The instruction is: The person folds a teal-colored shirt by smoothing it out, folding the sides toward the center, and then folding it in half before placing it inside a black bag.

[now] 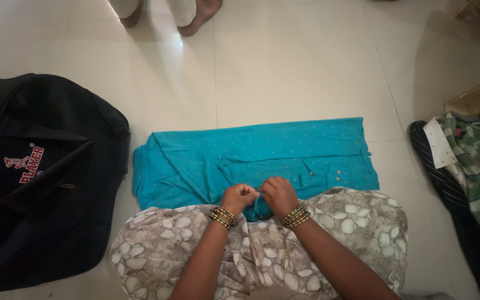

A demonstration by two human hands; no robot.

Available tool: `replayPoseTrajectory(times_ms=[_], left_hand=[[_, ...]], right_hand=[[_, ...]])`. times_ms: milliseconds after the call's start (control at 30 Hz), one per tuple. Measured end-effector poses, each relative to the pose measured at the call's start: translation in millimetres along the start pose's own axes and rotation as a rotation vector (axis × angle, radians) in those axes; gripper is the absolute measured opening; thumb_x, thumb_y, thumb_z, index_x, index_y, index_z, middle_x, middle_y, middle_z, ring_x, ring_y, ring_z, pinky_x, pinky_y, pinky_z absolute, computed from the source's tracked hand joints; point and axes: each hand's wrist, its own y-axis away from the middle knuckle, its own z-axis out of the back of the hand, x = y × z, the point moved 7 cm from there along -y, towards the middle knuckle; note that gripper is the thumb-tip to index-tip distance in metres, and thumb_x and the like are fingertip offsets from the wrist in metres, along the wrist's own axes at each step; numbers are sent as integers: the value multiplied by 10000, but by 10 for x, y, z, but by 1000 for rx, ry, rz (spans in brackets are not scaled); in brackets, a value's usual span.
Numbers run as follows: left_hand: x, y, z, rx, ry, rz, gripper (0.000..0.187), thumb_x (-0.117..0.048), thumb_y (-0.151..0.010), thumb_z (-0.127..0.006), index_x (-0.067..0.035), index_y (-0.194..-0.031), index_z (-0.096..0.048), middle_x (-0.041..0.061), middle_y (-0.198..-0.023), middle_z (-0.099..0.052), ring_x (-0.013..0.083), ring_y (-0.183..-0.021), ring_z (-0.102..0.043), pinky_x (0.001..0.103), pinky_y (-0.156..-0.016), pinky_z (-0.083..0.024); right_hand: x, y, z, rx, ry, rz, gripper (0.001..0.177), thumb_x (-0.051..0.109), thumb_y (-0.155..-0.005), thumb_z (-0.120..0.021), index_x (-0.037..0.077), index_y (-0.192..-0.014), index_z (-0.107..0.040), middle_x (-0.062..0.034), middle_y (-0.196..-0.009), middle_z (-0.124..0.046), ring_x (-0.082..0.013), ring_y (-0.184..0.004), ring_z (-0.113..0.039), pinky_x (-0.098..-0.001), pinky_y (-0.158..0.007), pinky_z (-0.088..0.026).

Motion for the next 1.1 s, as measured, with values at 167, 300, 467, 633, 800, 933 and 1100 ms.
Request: replayPoseTrajectory(times_ms=[167, 300, 467, 633, 800, 933, 1100], left_hand=[[-158, 58, -44, -5, 7, -106, 130, -97, -859, -810, -34, -841, -697, -21, -751, -691, 31, -657, -578, 208, -578, -485], [-408, 157, -84, -46, 6, -217, 124, -89, -883, -783, -37, -833, -682, -13, -769, -697, 25, -679, -597, 201, -598, -494], [-819, 371, -94, -178, -214, -372, 137, -94, -845, -802, -35, -820, -680, 14, -800, -659, 74, -669, -617, 237, -603, -517], [-938, 425, -67, -199, -258, -398, 132, -108, -858, -790, -46, -827, -678, 27, -822, -611, 115, -673, -583, 275, -608, -498], [-957, 416, -52, -135, -188, -410, 137, -113, -850, -785, -48, -827, -667, 19, -826, -610, 97, -703, -609, 258, -633, -515], [-1037, 469, -108, -78, -262, -414, 168, -123, -838, -801, -48, -795, -656, 26, -828, -606, 115, -686, -606, 275, -617, -508], [-1286, 603, -159, -82, -561, -615, 222, -205, -777, -841, -76, -781, -660, 61, -823, -634, 257, -824, -621, 394, -752, -505]], right_hand=[[-50, 1, -16, -56, -17, -33, 168, 67, -743, -745, 115, -882, -665, -36, -926, -639, -274, -899, -622, -429, -785, -500], [-191, 32, -20, -114, -133, -176, 158, 46, -750, -745, 101, -882, -677, -66, -905, -654, -297, -905, -646, -422, -766, -535], [-590, 193, -324, -110, -375, -495, 126, 55, -831, -719, 62, -951, -680, -83, -944, -673, -218, -849, -691, -346, -750, -561], [-980, 351, -513, -247, -602, -618, 90, 100, -944, -661, 64, -1015, -703, -64, -1018, -727, -178, -915, -701, -310, -811, -562], [-834, 263, -383, -151, -613, -577, 213, 126, -954, -655, 111, -1150, -736, -83, -1175, -706, -200, -1023, -695, -331, -852, -576], [-512, 117, -183, -55, -503, -425, 418, 71, -895, -655, 146, -1306, -678, -112, -1343, -647, -254, -1184, -604, -373, -935, -530], [-375, 41, -14, -2, -366, -224, 763, -56, -729, -570, 171, -1458, -562, -122, -1514, -498, -342, -1392, -459, -474, -1163, -356]])
